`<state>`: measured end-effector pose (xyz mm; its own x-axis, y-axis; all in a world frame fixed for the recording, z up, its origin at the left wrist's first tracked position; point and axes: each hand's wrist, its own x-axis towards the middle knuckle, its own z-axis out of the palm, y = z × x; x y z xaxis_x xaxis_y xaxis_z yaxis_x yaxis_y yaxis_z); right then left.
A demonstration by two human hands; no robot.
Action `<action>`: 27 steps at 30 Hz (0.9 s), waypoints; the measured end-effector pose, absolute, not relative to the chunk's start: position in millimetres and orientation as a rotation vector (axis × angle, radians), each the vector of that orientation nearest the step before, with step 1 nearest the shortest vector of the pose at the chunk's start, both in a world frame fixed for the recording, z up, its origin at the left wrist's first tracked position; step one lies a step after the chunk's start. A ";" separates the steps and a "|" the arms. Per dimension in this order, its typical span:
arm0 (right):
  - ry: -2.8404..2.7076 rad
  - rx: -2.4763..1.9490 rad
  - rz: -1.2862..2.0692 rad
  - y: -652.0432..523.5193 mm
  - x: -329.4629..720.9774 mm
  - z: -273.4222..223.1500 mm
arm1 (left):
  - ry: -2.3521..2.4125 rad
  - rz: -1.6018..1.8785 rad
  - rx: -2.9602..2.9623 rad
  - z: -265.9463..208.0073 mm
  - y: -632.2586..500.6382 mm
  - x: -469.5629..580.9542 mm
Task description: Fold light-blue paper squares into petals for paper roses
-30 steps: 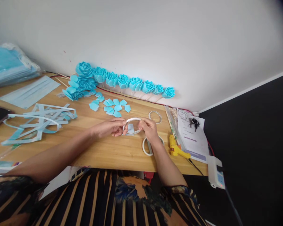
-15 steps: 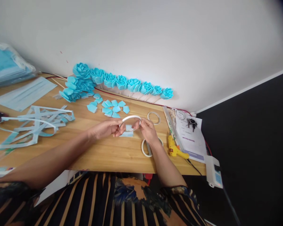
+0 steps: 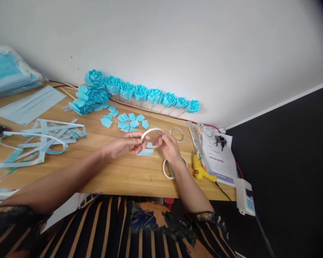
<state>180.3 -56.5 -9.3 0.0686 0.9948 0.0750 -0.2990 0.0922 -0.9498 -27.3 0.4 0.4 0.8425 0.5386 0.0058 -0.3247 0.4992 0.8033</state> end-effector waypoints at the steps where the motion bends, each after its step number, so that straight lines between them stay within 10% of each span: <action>1: -0.962 -0.951 1.249 -55.8 179.9 -9.0 | 0.263 0.531 0.909 1.4 0.1 -27.1; 27: -1.016 -1.032 1.274 -56.7 179.6 -9.3 | 0.343 0.508 0.938 -0.6 1.1 -27.3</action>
<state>179.6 -56.7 -9.3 0.0365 0.9992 0.0166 -0.2384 0.0248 -0.9709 -27.3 1.1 -0.6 0.8308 0.5531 -0.0615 -0.2632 0.4880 0.8322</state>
